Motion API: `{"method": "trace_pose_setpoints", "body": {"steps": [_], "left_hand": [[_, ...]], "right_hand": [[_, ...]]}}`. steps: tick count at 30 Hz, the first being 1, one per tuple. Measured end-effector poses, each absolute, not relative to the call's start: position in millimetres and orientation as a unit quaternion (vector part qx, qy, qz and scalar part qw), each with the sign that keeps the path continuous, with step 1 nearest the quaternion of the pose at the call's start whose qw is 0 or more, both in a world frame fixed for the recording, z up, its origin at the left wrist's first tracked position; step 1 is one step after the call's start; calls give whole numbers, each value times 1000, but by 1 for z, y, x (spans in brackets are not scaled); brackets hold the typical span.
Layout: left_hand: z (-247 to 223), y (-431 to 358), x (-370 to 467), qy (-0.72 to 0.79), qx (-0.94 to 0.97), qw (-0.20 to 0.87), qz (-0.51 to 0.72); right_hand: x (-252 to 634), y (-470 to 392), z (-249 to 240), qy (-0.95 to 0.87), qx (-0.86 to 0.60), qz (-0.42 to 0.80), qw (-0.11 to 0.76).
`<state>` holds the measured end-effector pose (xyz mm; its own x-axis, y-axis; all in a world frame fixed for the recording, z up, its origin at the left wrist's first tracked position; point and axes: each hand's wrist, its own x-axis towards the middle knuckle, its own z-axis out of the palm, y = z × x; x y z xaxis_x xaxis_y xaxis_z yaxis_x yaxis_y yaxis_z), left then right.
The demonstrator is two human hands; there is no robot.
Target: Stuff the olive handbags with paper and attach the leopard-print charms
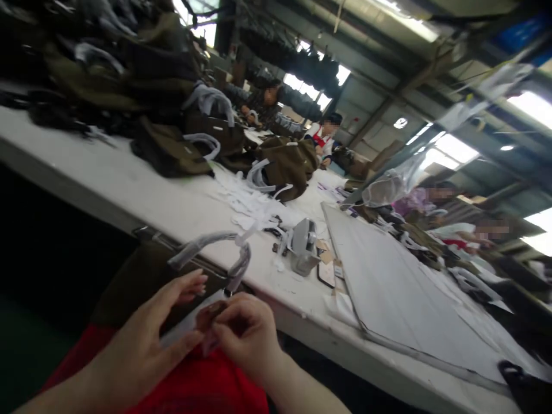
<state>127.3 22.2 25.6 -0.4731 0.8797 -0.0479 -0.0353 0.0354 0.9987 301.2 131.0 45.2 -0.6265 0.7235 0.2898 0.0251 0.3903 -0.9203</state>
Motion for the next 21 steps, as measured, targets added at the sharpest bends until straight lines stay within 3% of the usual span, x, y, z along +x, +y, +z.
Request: {"method": "trace_pose_setpoints", "body": {"steps": [3, 8, 13, 21], "left_hand": [[31, 14, 122, 619, 320, 366, 617], [39, 5, 91, 529, 93, 404, 740], [36, 0, 55, 421, -70, 416, 803], [27, -1, 51, 448, -29, 467, 762]], "right_hand": [[267, 99, 23, -739, -204, 581, 274], [239, 92, 6, -723, -184, 642, 177], [231, 96, -2, -734, -221, 616, 179], [234, 96, -1, -766, -228, 575, 175]]}}
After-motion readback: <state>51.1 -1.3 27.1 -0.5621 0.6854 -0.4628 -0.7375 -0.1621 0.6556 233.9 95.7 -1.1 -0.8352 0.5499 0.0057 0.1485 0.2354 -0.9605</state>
